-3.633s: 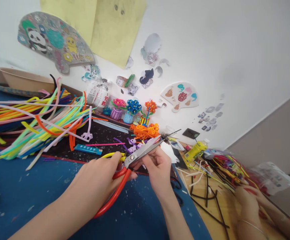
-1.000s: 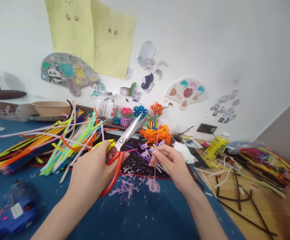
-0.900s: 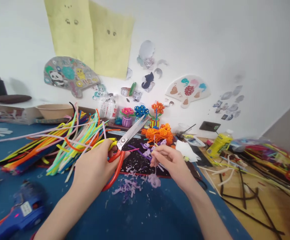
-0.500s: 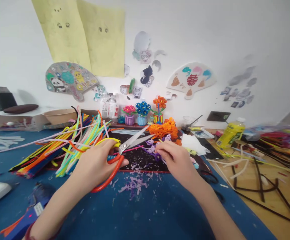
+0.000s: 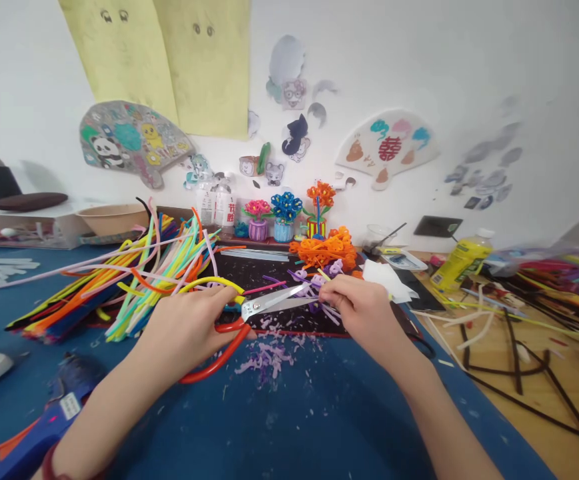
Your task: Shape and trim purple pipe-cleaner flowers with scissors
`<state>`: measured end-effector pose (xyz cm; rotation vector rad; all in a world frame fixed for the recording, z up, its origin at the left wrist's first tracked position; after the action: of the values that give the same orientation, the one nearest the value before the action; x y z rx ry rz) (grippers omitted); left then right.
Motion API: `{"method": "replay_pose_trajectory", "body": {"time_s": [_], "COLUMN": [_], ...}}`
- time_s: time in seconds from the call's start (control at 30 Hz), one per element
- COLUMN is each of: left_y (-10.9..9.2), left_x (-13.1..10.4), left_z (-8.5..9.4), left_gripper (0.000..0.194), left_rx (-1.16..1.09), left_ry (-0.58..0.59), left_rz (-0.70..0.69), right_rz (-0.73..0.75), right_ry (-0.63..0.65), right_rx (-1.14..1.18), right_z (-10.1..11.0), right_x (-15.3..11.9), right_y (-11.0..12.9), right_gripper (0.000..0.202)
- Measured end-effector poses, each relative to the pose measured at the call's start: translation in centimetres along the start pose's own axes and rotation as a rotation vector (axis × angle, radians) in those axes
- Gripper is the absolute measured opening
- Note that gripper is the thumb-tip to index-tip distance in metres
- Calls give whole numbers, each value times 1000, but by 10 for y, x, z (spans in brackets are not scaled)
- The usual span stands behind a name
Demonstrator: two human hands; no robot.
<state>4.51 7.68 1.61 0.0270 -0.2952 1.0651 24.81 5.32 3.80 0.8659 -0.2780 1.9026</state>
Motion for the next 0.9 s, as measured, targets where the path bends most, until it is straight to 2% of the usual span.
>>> {"method": "replay_pose_trajectory", "body": {"time_s": [0.27,0.57,0.9], "left_y": [-1,5,2], "left_x": [1,1,2], "left_z": [-4,-8,-8], "left_gripper": [44,44,38], "left_rx": [28,-86,-226], "left_ry": [3,39,85], "left_rz": [-14,19,31], "right_rz": [38,69,81], "right_ry": [-60,-115,-172], "right_rx": [-26,-63,-77], "right_z": [8,13,21], "right_x": [1,-1,-2], "right_y": [6,6,11], "right_gripper": [26,23,23]}}
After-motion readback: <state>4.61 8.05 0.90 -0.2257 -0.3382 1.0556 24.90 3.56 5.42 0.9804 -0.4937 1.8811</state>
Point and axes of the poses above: each hand's wrist, its own x-axis towards the middle knuckle, its own z-axis out of the back of the hand, y = z × x, the point moved 9 cm from there along x, towards the middle knuckle, and after that the axes turned 15 degrees about -x, right-handed, at the moved point
